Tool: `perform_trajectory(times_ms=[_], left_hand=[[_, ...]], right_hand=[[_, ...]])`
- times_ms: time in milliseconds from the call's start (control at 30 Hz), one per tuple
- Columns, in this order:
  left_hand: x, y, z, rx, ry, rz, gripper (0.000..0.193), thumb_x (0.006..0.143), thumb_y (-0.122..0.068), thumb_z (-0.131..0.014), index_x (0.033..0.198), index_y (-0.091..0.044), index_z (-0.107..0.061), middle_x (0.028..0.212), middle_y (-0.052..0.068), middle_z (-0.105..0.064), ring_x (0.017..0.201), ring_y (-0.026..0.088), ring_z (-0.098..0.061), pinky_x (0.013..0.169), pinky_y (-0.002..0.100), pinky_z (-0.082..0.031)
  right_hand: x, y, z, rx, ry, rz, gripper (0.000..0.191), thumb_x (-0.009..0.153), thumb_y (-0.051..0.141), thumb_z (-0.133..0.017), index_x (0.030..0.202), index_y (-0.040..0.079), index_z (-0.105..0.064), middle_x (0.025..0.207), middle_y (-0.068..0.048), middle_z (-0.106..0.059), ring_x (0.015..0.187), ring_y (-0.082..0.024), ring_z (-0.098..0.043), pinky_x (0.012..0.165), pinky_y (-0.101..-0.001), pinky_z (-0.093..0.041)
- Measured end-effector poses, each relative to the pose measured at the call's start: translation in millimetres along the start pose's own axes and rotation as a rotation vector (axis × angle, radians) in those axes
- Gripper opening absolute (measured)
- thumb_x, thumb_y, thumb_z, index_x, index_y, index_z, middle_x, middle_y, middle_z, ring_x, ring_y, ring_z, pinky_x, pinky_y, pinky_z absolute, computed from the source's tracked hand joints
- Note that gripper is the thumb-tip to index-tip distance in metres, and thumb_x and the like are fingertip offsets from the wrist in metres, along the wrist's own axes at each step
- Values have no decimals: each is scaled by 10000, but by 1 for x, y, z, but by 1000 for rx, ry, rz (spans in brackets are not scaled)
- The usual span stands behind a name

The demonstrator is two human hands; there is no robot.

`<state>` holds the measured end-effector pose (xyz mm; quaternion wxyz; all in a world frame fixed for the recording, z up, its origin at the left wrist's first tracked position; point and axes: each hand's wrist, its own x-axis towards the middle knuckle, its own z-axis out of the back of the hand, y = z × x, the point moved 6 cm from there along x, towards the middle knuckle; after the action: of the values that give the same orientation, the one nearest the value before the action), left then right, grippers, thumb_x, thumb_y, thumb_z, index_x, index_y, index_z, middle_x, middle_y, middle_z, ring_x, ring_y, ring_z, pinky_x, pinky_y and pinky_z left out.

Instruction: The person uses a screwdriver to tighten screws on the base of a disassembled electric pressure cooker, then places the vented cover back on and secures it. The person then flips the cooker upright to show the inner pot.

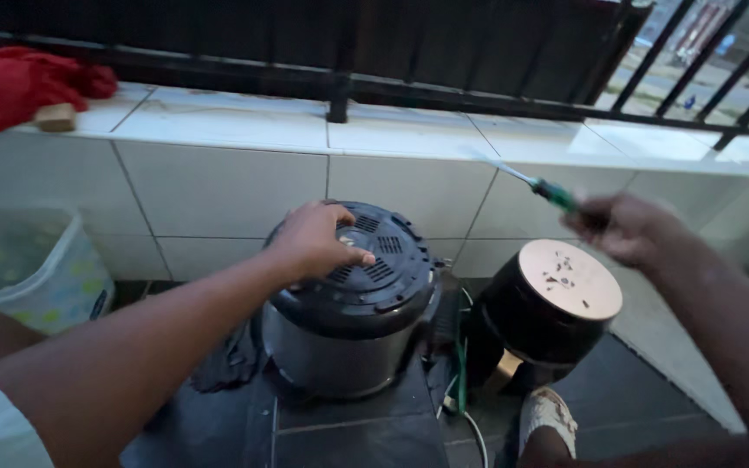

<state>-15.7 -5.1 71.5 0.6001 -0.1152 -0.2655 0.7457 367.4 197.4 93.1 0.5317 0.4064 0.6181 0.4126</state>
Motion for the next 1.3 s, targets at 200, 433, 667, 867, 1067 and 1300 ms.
perform_trajectory(times_ms=[200,433,667,867,1067,1300], left_hand=[[22,-54,-27,-137,-154,-309,494,742,-465,-844,1096,-121,-815,1076,162,-777,1031,323,-712,917,424,-533],[78,-164,-184,-856,323,-45,244,922,-202,-723,1075,-22,-786,913,111,-759,740,195,-655,654,370,-536],[93,-235,-291,-1268,633,240,257,903,-48,-624,1108,-101,-770,867,64,-761,689,139,-668,601,284,-521],[102,-231,-306,-682,389,36,307,781,-28,-837,1079,-95,-821,949,90,-794,790,143,-715,697,305,-547],[106,-223,-321,-614,440,66,271,794,-27,-815,1058,-91,-812,967,127,-800,813,192,-748,724,345,-583],[105,-208,-288,-419,367,-127,315,796,-257,-829,1064,-94,-811,1005,149,-790,913,269,-767,823,378,-580]], right_hand=[[23,-95,55,274,-196,-432,269,999,320,-666,1141,93,-654,981,-24,-690,852,-144,-697,768,-280,-590],[17,-113,62,344,-144,-424,253,1022,205,-534,1170,52,-671,1037,-134,-754,1014,-270,-733,893,-437,-610],[54,-139,101,387,-292,-441,169,962,121,-719,1110,61,-664,1051,-56,-714,1030,-218,-710,929,-424,-608],[90,-158,116,93,-258,-281,195,953,55,-712,1120,4,-624,1049,-111,-688,965,-265,-708,865,-454,-625],[82,-155,108,95,-361,-220,299,922,-16,-713,1162,-51,-539,1063,-188,-712,906,-350,-753,827,-471,-651],[48,-92,96,-961,-715,247,414,776,344,-853,1051,49,-758,1066,-202,-725,978,-373,-684,805,-465,-557]])
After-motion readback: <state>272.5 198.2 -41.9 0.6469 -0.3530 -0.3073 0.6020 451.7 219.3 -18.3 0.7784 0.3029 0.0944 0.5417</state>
